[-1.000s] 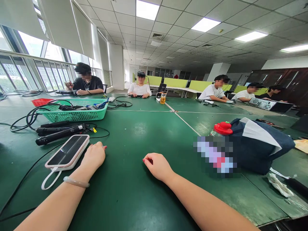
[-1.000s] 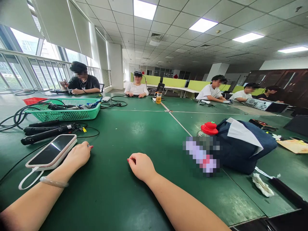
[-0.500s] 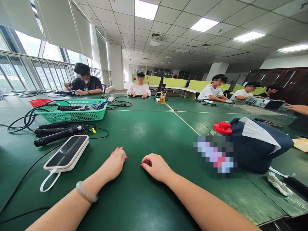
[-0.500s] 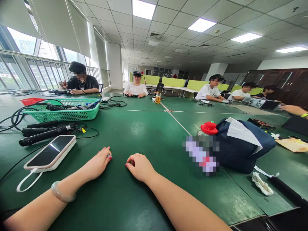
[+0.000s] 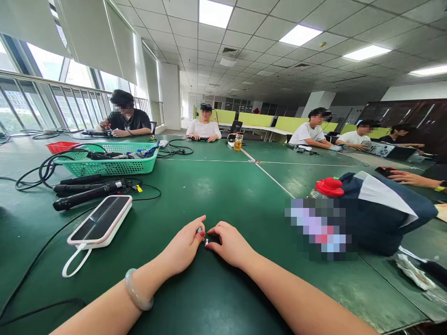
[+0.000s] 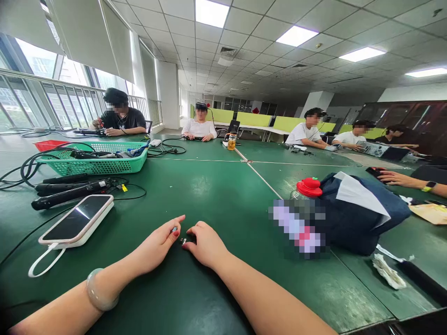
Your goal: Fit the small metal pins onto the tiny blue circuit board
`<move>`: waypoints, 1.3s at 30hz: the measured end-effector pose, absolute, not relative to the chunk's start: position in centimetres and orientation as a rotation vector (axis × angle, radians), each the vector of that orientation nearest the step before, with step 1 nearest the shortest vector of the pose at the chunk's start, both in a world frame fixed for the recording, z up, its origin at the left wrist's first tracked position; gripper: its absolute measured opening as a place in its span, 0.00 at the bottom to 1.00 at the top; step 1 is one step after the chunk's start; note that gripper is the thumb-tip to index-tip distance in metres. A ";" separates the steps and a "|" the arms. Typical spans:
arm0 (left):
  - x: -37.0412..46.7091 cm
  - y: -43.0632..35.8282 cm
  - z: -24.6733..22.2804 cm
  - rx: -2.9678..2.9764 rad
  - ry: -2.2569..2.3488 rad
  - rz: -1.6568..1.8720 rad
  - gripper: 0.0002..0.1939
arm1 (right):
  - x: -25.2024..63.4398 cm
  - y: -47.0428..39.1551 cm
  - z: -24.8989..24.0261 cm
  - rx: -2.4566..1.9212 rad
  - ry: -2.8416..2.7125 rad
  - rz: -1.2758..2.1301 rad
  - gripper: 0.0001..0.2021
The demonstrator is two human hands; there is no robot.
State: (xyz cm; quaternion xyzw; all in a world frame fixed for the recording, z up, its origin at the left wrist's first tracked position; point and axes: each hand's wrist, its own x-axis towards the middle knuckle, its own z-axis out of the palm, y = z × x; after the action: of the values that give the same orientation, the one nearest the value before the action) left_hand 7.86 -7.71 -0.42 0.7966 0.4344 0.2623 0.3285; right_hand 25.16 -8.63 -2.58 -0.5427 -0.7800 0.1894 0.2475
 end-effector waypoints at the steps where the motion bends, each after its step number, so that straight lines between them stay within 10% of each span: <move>1: 7.7 -7.5 -0.6 2.138 1.201 0.667 0.12 | 25.2 -8.6 -2.6 -1.475 -2.128 0.524 0.12; 9: 7.2 -7.6 -1.6 2.313 1.062 0.348 0.15 | 25.5 -8.5 -2.4 -1.373 -2.180 0.508 0.07; 39: 7.1 -6.6 -0.3 2.098 1.278 0.848 0.15 | 25.1 -8.8 -2.4 -1.116 -1.968 0.534 0.10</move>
State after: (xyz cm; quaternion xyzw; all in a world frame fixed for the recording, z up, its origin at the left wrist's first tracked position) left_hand 7.11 -6.59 -0.32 0.7778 0.4738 0.3142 0.2680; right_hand 25.14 -8.78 -2.39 -0.4407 -0.7769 0.2110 0.3972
